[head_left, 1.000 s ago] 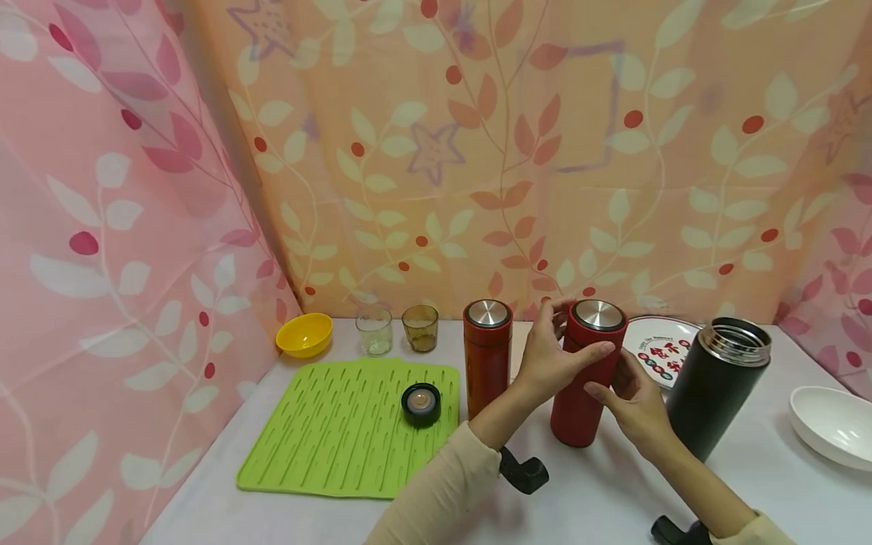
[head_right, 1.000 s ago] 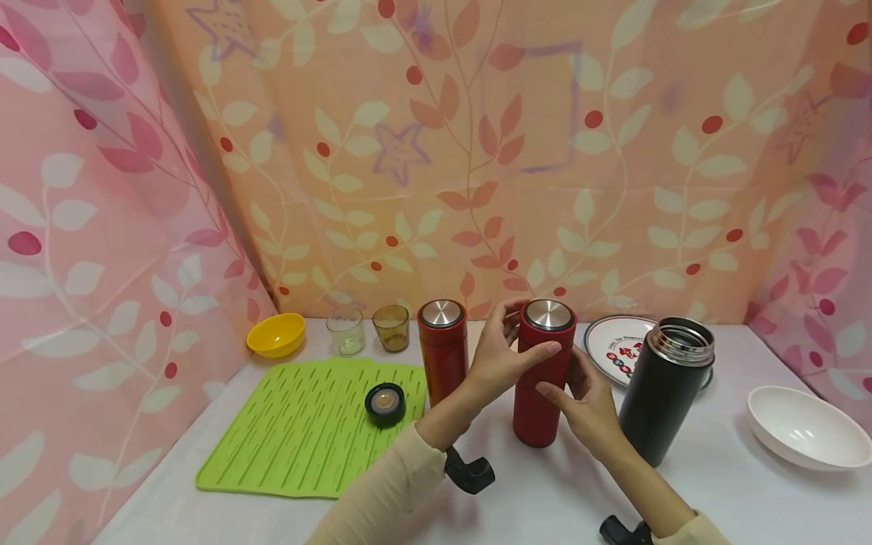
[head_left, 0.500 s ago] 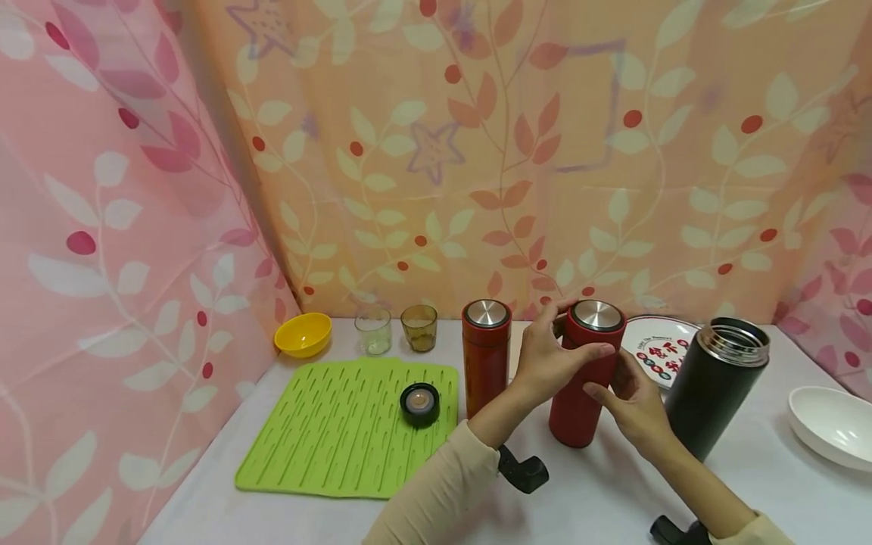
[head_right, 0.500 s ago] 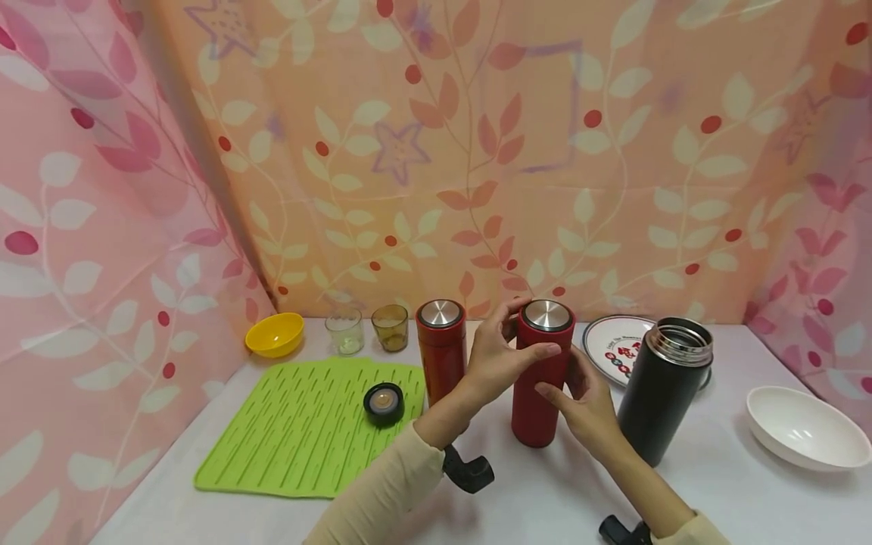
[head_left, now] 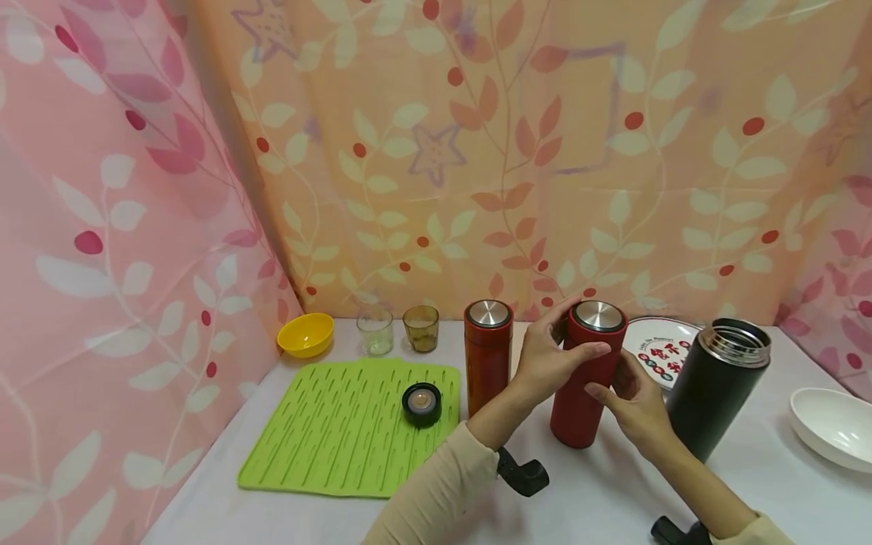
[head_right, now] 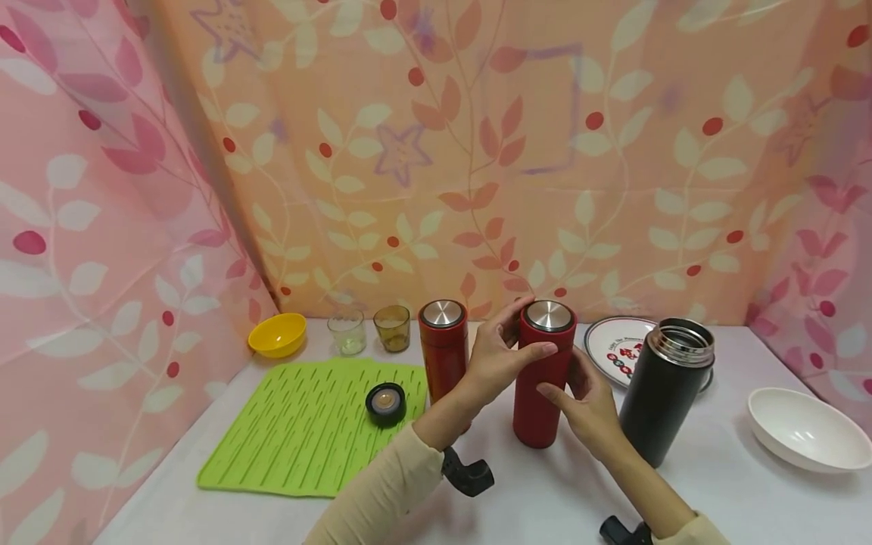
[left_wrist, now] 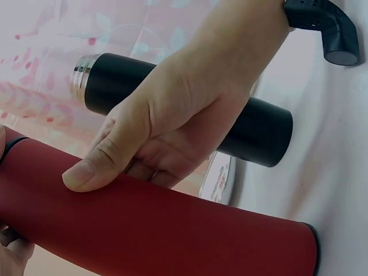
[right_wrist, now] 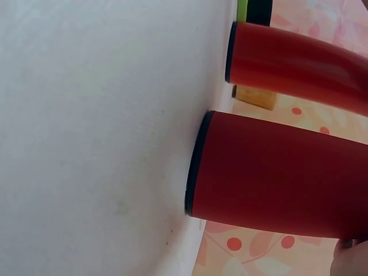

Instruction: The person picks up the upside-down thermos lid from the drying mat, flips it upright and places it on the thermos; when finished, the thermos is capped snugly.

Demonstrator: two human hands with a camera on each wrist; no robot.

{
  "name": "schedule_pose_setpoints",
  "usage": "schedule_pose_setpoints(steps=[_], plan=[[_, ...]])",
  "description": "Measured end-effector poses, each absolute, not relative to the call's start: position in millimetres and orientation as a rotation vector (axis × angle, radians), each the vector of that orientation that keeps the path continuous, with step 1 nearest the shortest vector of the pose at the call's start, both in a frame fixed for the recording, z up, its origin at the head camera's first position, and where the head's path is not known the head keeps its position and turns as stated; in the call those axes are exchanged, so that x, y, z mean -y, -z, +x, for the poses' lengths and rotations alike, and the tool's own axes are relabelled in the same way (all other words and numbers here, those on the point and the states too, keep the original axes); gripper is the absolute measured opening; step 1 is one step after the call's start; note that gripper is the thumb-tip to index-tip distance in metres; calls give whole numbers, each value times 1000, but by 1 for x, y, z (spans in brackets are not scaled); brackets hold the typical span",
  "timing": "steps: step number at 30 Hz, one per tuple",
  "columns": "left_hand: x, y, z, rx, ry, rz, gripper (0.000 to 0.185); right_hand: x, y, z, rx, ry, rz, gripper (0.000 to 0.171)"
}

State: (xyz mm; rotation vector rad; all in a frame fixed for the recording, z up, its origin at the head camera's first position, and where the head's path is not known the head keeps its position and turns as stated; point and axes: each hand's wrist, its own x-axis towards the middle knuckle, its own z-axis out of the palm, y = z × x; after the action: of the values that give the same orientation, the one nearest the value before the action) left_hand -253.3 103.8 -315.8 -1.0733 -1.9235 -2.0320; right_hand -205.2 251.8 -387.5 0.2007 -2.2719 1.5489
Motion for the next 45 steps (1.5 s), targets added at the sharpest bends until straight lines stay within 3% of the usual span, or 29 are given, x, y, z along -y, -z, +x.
schedule_pose_setpoints(steps=[12,20,27,34,41,45], plan=[[-92,314,-237,2050,1897,-1027,62,-252,390,-204,2287,-1558,164,70],[-47,309,-211,2024,1751,-1199,30,-257,389,-205,2220,-1549,231,67],[17,311,-209,2144,1596,-1430,6,-260,386,-205,2193,-1588,248,67],[82,334,-247,2357,1473,-967,11,-260,385,-204,2186,-1609,266,68],[113,376,-275,2751,1352,-650,66,-258,385,-204,2196,-1634,262,69],[123,393,-279,2852,1353,-592,77,-255,386,-205,2213,-1637,272,69]])
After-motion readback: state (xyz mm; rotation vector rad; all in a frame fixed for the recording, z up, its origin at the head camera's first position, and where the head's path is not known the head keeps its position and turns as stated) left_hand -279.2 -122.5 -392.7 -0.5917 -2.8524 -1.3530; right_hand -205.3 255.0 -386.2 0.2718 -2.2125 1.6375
